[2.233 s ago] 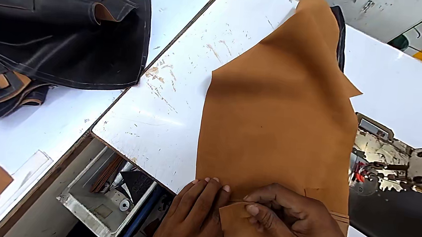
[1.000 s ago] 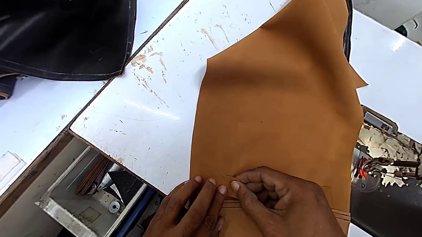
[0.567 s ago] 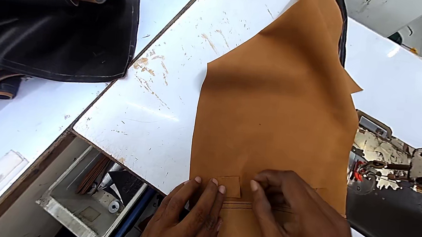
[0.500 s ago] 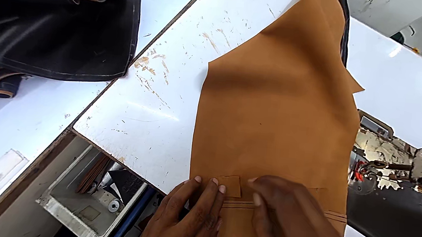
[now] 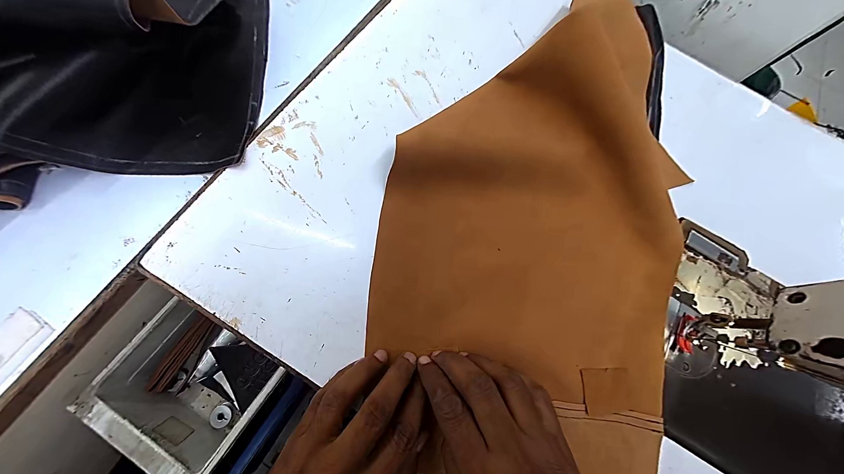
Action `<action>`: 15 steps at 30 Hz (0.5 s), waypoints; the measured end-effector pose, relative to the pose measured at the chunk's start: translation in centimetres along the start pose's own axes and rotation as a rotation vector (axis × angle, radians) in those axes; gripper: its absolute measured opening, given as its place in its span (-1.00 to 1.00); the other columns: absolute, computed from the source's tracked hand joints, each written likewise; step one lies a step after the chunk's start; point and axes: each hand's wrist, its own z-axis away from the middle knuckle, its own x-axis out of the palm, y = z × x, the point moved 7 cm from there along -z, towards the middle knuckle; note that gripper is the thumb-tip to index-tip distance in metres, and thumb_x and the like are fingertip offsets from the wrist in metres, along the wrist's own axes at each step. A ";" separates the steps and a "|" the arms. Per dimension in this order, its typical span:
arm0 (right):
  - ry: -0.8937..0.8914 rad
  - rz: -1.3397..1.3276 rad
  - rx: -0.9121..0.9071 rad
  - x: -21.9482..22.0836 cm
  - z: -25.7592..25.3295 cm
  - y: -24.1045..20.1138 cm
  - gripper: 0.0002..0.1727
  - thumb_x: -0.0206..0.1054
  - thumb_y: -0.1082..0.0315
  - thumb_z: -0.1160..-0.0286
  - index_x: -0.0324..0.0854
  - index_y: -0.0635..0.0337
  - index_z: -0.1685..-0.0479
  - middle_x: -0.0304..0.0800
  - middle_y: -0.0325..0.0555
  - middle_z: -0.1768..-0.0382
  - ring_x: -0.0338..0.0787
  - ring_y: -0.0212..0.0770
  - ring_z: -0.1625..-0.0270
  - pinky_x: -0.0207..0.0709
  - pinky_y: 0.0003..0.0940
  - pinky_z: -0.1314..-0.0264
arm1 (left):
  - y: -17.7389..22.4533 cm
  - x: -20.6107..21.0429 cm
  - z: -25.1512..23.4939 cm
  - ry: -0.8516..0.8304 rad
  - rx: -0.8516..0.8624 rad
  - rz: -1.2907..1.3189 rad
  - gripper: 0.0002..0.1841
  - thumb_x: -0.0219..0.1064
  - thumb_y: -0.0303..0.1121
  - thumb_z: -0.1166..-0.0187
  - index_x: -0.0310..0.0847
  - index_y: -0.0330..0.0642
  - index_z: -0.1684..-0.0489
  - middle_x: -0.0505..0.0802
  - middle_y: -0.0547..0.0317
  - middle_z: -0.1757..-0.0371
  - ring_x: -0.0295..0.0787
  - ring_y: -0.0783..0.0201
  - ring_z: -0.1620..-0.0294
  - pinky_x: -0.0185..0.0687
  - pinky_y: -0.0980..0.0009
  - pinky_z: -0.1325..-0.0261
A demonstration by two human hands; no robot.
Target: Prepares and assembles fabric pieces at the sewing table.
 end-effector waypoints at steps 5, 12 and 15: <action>0.263 -0.248 0.147 -3.3 -0.3 1.8 -0.64 0.11 0.35 -0.70 0.74 0.17 -0.28 0.82 -0.02 -0.24 0.76 -0.12 -0.35 0.65 -0.17 -0.38 | 0.1 0.1 -0.2 0.000 0.020 -0.006 -0.59 0.13 -0.19 -0.78 0.64 -0.05 -0.50 0.70 0.03 -0.52 0.52 0.01 -0.58 0.36 0.21 -0.64; 0.159 -0.141 -0.059 -1.2 1.9 0.7 -0.16 -0.12 -0.28 -0.76 0.16 0.14 -0.83 0.21 -0.04 -0.83 0.04 -0.10 -0.91 -0.28 0.08 -0.95 | -0.1 0.0 -0.4 0.021 0.043 -0.042 -0.51 0.05 -0.09 -0.81 0.62 -0.16 -0.50 0.73 0.09 -0.52 0.58 0.09 -0.54 0.39 0.25 -0.61; -0.022 -0.041 0.001 1.4 2.1 1.5 0.03 -0.31 -0.49 -0.65 0.28 0.19 -0.79 0.32 0.02 -0.78 0.23 0.03 -0.85 -0.12 0.32 -0.85 | -0.1 0.1 -0.3 0.024 0.071 -0.069 -0.51 0.04 -0.08 -0.82 0.62 -0.16 -0.50 0.73 0.08 -0.51 0.59 0.07 -0.51 0.40 0.26 -0.59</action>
